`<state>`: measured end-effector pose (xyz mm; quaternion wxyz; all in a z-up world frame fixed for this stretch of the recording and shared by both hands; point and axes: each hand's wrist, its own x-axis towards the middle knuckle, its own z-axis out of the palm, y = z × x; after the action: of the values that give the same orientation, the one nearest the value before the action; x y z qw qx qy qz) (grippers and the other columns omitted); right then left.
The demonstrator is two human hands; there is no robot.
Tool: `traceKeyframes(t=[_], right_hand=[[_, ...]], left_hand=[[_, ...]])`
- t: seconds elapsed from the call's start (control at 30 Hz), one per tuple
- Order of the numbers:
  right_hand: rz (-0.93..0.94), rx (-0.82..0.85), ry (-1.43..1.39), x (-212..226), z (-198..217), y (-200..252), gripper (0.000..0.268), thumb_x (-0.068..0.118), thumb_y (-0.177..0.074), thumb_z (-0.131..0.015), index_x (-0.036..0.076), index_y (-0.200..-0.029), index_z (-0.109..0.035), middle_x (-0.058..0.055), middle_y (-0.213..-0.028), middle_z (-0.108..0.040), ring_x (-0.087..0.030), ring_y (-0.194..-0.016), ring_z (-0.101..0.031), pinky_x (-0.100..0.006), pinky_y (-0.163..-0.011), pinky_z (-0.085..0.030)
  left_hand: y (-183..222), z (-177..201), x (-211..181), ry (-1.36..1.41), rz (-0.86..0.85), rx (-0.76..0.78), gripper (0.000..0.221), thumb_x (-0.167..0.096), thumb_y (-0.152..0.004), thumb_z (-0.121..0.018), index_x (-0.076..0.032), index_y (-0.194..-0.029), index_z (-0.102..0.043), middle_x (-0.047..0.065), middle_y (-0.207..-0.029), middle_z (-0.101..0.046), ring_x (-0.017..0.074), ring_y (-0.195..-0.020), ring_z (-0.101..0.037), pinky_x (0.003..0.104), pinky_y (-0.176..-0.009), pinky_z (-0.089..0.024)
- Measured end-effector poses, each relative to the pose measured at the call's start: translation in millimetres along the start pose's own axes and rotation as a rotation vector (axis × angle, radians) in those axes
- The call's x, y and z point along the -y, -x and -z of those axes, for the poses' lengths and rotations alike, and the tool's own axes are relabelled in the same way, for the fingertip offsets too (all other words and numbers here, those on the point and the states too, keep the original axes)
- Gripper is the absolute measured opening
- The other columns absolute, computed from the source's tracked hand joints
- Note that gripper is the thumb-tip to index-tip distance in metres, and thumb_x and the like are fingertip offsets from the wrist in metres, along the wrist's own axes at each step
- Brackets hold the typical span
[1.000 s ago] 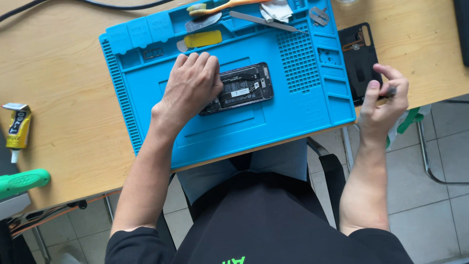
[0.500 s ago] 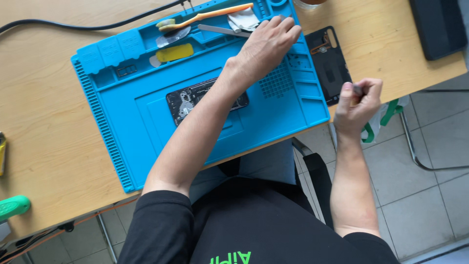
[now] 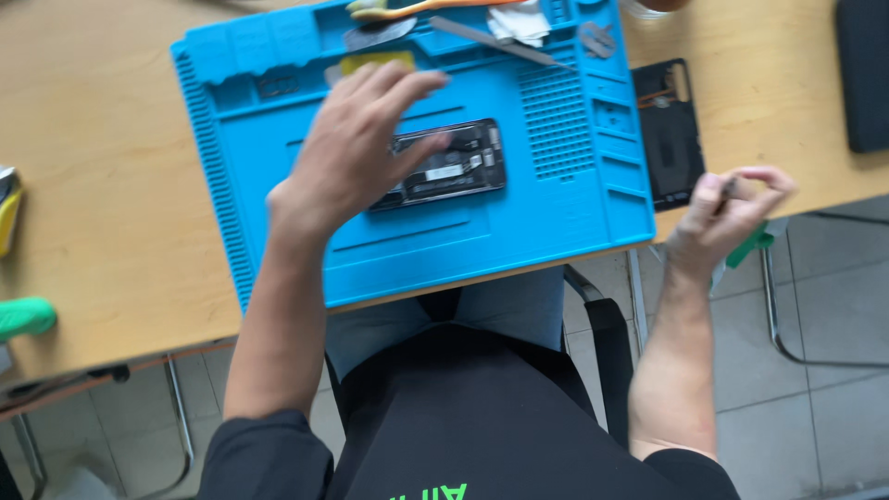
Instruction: The person disassembles a smartphone on a blue work mat, using a screwdriver to remove screws and tweezers to lift and remove internal components. They wipe the device with a cloth and continue to manipulate the internal parts with their hands and tools.
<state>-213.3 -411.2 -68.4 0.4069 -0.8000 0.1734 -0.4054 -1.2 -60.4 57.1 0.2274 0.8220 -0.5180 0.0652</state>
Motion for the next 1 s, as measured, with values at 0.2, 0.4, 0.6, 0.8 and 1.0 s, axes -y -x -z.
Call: traceKeyframes(t=[0.2, 0.4, 0.6, 0.8, 1.0], right_hand=[[0.002, -0.174, -0.356, -25, -2, -2, 0.06, -0.021, -0.092, -0.032, 0.011, -0.143, -0.033, -0.021, -0.096, -0.039, -0.029, -0.074, -0.037, -0.043, -0.07, -0.044], [0.061, 0.082, -0.501, 48, -61, -10, 0.018, 0.005, -0.123, -0.037, 0.016, -0.137, -0.042, -0.018, -0.107, -0.046, -0.029, -0.084, -0.048, -0.039, -0.071, -0.047], [-0.012, 0.558, -0.353, 110, -79, -24, 0.043, 0.02, -0.114, -0.031, 0.005, -0.15, -0.046, -0.008, -0.095, -0.039, -0.018, -0.078, -0.041, -0.03, -0.063, -0.039], [0.544, 0.921, 0.103, 169, -92, -61, 0.032, -0.008, -0.115, -0.079, -0.011, -0.142, -0.062, -0.027, -0.115, -0.074, -0.036, -0.099, -0.073, -0.043, -0.083, -0.06], [0.855, 1.09, 0.104, 214, -145, -74, 0.005, -0.011, -0.116, -0.069, -0.009, -0.12, -0.072, -0.022, -0.106, -0.066, -0.034, -0.088, -0.062, -0.043, -0.069, -0.047]], left_hand=[[108, -12, 6, -0.075, 0.381, 0.245, 0.112, -0.063, -0.08, -0.086, -0.021, -0.164, -0.024, 0.015, -0.159, -0.038, 0.0383, -0.144, -0.035, 0.053, -0.115, -0.033], [125, -39, 8, -0.057, 0.326, -0.04, 0.108, -0.05, -0.088, -0.095, -0.02, -0.163, -0.024, 0.007, -0.155, -0.052, 0.0332, -0.137, -0.047, 0.05, -0.111, -0.039], [134, -37, -9, -0.074, 0.316, -0.038, 0.114, -0.056, -0.082, -0.097, -0.018, -0.162, -0.026, 0.003, -0.151, -0.056, 0.0303, -0.128, -0.05, 0.049, -0.11, -0.04], [140, -41, -10, -0.061, 0.366, -0.055, 0.12, -0.058, -0.087, -0.095, -0.013, -0.165, -0.014, 0.011, -0.158, -0.049, 0.0301, -0.14, -0.05, 0.051, -0.123, -0.039], [140, -37, -7, -0.05, 0.346, -0.079, 0.129, -0.055, -0.08, -0.101, -0.016, -0.166, -0.012, 0.009, -0.149, -0.054, 0.0306, -0.134, -0.051, 0.047, -0.117, -0.039]])
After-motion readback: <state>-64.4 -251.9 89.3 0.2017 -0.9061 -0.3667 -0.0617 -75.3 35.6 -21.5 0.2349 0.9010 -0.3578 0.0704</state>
